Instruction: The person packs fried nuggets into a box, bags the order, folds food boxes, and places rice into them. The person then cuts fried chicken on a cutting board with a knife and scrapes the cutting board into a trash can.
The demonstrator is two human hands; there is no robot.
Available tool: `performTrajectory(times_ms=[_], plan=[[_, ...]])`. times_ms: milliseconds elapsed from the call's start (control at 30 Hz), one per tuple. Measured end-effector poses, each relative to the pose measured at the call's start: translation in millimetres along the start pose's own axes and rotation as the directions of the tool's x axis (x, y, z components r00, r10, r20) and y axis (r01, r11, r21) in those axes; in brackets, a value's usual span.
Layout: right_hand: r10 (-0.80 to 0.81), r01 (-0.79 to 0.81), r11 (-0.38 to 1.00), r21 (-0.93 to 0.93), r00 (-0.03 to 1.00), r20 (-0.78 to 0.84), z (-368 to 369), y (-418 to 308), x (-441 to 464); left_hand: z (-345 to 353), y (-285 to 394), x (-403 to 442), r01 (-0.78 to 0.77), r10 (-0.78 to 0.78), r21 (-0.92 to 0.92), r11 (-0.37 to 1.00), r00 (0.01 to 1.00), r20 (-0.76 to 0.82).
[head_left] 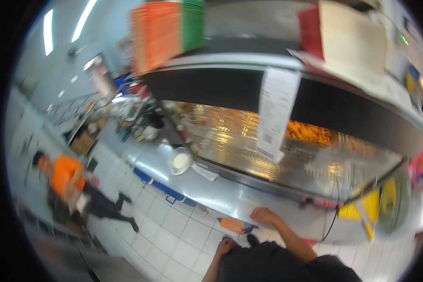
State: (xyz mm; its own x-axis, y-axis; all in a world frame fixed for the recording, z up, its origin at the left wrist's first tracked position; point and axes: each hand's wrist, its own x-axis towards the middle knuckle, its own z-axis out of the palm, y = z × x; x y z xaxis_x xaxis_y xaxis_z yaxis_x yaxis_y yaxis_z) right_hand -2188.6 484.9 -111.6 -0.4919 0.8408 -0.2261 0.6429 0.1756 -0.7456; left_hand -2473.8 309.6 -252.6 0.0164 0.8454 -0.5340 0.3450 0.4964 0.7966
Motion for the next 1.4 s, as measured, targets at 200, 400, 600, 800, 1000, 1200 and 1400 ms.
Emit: performTrajectory(times_ms=[200,400,600,800,1000,1200,1400], plan=[[0.398,-0.402,0.915,0.013,0.899,-0.181,57,52,5,-107,-7,35,-0.177,0.021,0.449,0.876,0.943,0.332],[0.536,-0.547,0.793,0.268,0.417,-0.734,107,-73,12,-171,137,71,-0.467,0.122,0.469,0.75,0.794,0.596],[0.758,-0.148,0.485,0.862,0.562,-0.33,221,-123,33,-118,240,113,-0.877,0.536,0.425,0.223,0.475,0.698],[0.992,-0.342,-0.127,0.931,-0.068,0.11,518,-57,36,-84,156,74,-0.899,-0.129,0.279,0.338,0.249,0.96],[0.954,0.189,-0.297,0.936,0.034,0.296,581,7,41,-83,-21,190,-0.727,-0.101,0.651,0.22,0.647,0.756],[0.984,0.471,-0.088,0.878,-0.098,0.151,506,65,150,-67,-56,306,-0.691,0.241,0.72,0.057,0.71,0.662],[0.989,0.719,-0.136,0.682,0.137,0.052,485,94,181,-63,-65,320,-0.731,0.238,0.676,0.092,0.675,0.698]])
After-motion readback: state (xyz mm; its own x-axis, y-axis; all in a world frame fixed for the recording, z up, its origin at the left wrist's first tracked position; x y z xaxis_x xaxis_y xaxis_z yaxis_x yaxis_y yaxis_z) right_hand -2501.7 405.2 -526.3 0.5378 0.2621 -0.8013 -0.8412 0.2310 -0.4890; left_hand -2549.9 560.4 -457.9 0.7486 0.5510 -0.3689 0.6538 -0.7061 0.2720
